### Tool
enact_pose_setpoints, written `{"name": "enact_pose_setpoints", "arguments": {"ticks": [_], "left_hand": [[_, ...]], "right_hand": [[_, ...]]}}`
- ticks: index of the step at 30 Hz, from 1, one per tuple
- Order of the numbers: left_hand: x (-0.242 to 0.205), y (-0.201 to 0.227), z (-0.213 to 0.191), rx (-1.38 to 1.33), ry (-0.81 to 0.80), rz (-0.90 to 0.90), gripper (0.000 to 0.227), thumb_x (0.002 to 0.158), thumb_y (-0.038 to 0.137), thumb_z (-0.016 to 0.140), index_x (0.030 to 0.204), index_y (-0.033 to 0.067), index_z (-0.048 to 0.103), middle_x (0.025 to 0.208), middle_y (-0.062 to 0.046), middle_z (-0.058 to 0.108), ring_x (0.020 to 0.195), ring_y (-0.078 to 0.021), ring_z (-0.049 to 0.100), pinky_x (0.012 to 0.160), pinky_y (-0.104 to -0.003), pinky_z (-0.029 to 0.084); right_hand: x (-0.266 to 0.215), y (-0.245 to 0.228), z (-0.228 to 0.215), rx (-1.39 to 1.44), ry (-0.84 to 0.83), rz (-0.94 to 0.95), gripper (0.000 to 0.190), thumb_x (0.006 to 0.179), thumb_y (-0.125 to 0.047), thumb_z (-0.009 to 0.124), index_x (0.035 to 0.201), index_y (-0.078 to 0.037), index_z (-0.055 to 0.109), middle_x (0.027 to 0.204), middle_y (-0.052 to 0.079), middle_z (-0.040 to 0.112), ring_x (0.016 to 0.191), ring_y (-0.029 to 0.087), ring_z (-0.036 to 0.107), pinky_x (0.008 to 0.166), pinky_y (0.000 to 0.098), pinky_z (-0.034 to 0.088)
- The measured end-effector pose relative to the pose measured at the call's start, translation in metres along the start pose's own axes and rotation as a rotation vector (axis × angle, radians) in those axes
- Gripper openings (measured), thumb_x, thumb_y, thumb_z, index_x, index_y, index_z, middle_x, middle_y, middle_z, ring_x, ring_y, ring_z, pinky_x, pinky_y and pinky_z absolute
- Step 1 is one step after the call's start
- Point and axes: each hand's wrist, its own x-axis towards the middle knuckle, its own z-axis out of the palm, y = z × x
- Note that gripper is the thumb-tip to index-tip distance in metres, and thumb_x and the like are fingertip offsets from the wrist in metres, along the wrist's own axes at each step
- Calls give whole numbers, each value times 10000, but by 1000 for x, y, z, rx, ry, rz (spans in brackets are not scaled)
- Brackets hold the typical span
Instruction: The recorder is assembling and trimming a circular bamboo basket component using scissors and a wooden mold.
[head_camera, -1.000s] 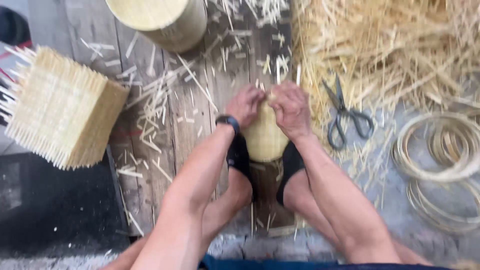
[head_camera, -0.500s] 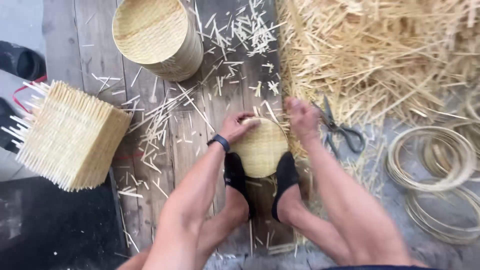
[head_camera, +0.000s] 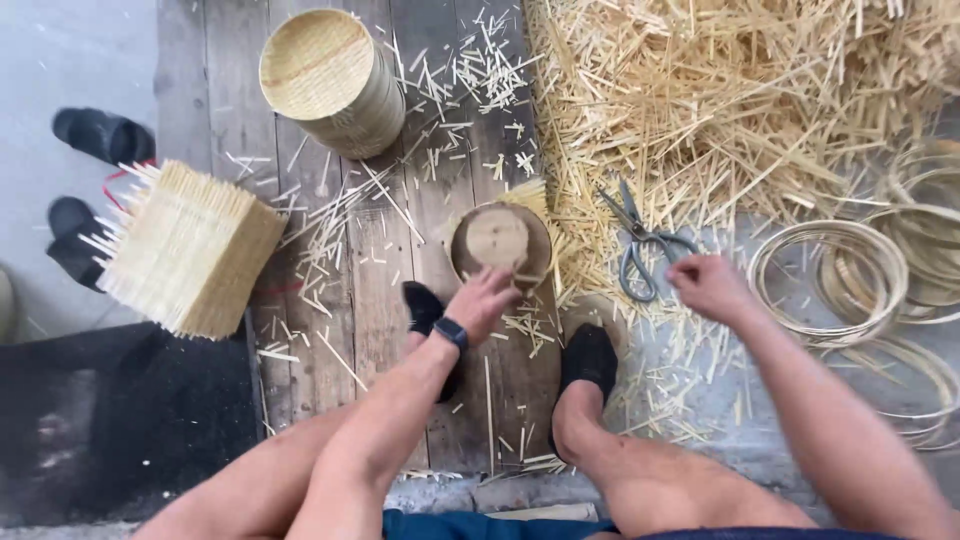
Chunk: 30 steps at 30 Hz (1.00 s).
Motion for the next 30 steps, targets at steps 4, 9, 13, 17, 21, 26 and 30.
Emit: {"name": "enact_pose_setpoints", "arguments": {"ticks": [4,9,13,17,21,26,30], "left_hand": [[-2,-7,-4,-65,-30,-97,347,961,97,707,1287,192,636,1462,-73,546,1325,-259,561,1087,-462,495],[86,-4,-41,-16,-111,-557,1126,611,562,931,1524,163,406,1534,-288,371,1388,-535,369,1064,-714,368],[89,-12,-16,-11,82,-624,1075,652,596,891,1546,257,400,1444,-199,423,1291,-464,429,1071,-599,428],[86,-6,-20,15,106,-614,963,572,451,885,1447,345,497,1398,-182,451,1276,-450,451,1030,-600,442],[77,-6,14,76,78,-719,875,723,500,852,1510,357,498,1507,-164,469,1340,-435,466,1057,-571,472],[94,-6,-9,-180,71,-1042,1077,635,716,834,1500,218,432,1414,-246,417,1295,-470,429,1030,-621,412],[65,-70,24,-300,258,-1225,813,779,628,800,1263,-11,660,1153,-223,675,1054,-359,640,915,-491,505]], "right_hand": [[33,42,75,-76,266,-208,387,844,-289,780,1142,-46,732,1025,153,712,948,318,690,886,443,540],[84,64,105,-126,395,-55,696,678,-259,885,1245,43,620,1167,277,659,1107,447,640,964,490,513],[83,54,90,-30,177,92,542,702,-198,861,1164,16,677,1131,252,697,1056,404,678,949,463,542],[93,91,101,35,27,109,430,632,-215,856,982,0,730,972,227,743,935,372,721,887,441,558],[32,93,112,38,11,3,519,652,-385,831,949,18,691,874,214,741,832,366,730,767,449,571],[-9,18,88,-22,14,153,657,784,-644,759,872,6,722,793,214,718,770,369,710,756,459,547],[-27,31,108,11,115,-66,699,787,-626,735,1102,-6,661,1071,200,664,1012,377,650,862,474,515]]}}
